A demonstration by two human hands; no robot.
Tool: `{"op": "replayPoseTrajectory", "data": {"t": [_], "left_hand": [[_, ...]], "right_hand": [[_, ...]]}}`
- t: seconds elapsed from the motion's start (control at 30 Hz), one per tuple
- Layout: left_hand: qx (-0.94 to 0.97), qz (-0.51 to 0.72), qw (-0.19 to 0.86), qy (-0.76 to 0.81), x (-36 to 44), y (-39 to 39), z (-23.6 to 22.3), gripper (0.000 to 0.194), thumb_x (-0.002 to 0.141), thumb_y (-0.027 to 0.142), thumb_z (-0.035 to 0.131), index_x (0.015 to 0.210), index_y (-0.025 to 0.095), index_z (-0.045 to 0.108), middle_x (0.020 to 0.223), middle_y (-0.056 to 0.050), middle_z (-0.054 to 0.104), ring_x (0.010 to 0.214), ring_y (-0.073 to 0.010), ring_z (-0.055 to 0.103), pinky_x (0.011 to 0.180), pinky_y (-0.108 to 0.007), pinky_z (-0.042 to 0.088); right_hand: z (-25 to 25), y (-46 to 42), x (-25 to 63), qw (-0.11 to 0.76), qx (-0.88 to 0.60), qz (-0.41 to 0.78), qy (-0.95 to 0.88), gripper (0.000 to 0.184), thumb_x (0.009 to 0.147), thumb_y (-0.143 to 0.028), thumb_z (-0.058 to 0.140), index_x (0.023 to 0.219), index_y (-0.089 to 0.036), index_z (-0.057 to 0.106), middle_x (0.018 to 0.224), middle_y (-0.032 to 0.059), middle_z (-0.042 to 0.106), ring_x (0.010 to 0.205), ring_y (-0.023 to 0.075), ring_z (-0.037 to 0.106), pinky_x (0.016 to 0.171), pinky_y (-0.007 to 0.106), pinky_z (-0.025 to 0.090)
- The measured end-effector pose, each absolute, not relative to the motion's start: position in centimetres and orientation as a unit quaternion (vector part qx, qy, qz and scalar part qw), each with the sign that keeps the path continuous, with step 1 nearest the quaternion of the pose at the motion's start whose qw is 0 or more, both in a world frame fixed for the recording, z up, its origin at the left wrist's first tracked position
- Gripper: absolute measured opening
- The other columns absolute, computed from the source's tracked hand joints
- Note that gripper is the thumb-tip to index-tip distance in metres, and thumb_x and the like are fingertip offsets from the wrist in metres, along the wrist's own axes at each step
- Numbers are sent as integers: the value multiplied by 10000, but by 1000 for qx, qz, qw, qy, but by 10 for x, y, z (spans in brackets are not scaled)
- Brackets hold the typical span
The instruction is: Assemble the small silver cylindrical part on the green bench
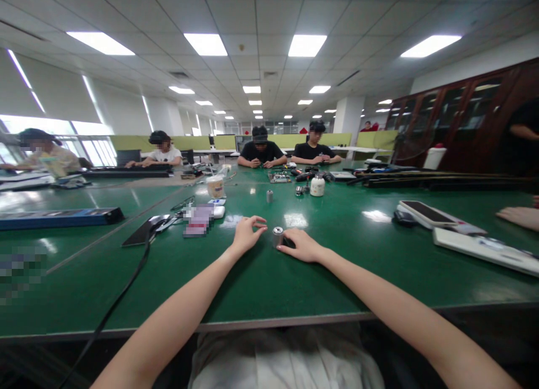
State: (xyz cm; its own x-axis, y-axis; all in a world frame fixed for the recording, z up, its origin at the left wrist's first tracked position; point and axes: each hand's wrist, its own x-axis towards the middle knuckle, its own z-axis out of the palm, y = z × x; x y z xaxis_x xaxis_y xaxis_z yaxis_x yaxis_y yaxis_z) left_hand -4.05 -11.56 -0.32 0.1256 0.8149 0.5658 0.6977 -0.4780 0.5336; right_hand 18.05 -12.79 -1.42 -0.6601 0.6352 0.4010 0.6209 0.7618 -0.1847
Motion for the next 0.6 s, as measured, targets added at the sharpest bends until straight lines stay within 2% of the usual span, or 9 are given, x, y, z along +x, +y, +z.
{"op": "replayPoseTrajectory", "data": {"t": [0.1,0.2,0.37,0.5,0.6], "left_hand": [[752,372,145,524,-52,-106,-12,171,759,237,687,926,204,680,828,-23,758,902,-225,695,894,-369,485],[752,376,174,512,-55,-101,-18,183,745,209,690,928,203,683,858,-26,759,882,-214,709,869,-337,508],[753,436,155,468,-42,-105,-18,117,766,228,679,881,207,688,870,-26,747,842,-190,706,850,-327,526],[732,546,84,399,-22,-123,-7,124,837,277,626,923,203,675,910,-42,726,872,-174,676,871,-335,512],[732,561,51,383,-11,-134,-1,118,843,274,630,933,217,678,887,-34,719,893,-178,657,900,-356,492]], "right_hand": [[-15,-127,181,228,-344,13,-911,335,894,-470,528,987,-160,611,940,93,651,828,207,550,737,323,407],[-16,-127,181,227,-344,16,-911,331,893,-471,529,985,-164,613,932,90,650,822,205,550,731,319,404],[-15,-127,181,232,-342,21,-911,324,895,-464,528,983,-164,611,940,90,652,828,203,550,734,318,406],[-15,-127,181,233,-341,22,-911,311,893,-453,533,975,-165,613,951,92,657,831,205,552,739,322,410],[-16,-127,181,235,-340,28,-910,309,890,-445,538,995,-164,613,968,95,663,856,213,561,758,329,416]]}}
